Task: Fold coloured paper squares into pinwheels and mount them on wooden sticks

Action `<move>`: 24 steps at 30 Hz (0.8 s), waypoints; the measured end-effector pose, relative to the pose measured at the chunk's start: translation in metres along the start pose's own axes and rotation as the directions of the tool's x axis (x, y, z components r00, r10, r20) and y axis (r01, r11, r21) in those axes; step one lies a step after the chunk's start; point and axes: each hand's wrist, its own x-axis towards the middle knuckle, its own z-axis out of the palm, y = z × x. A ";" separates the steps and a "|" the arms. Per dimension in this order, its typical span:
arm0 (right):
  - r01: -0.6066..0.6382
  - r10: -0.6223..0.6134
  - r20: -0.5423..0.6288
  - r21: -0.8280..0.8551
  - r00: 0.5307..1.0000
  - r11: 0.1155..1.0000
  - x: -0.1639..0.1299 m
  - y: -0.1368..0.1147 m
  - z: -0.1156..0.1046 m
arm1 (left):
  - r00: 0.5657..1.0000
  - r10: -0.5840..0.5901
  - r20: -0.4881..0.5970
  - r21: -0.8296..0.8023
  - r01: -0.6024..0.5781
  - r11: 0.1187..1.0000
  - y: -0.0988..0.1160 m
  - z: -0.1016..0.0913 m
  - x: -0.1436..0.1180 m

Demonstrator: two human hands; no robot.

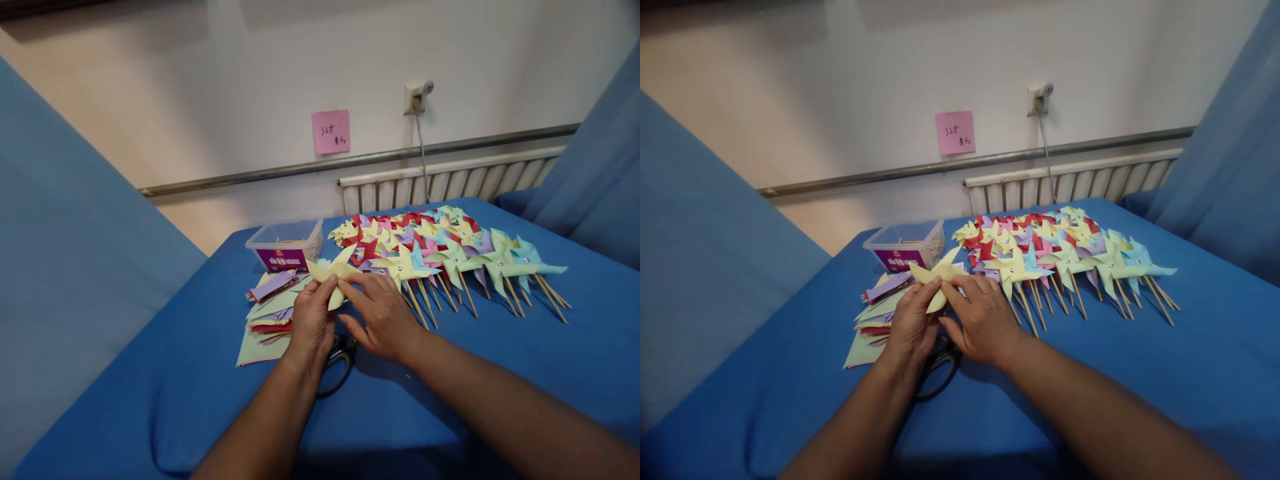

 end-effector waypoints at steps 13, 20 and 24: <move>0.027 0.000 -0.142 0.192 0.990 0.981 -0.009 0.002 -0.006 | 0.997 -0.069 -0.015 0.039 0.070 0.997 -0.006 -0.004 0.003; -0.034 0.133 -0.288 0.325 0.948 0.945 0.045 0.011 -0.012 | 0.990 -0.139 -0.030 0.056 0.140 0.988 -0.011 -0.007 0.003; -0.170 0.178 -0.016 0.213 0.984 0.962 0.138 0.033 0.017 | 0.979 -0.206 0.010 0.118 0.203 0.972 -0.019 -0.011 0.004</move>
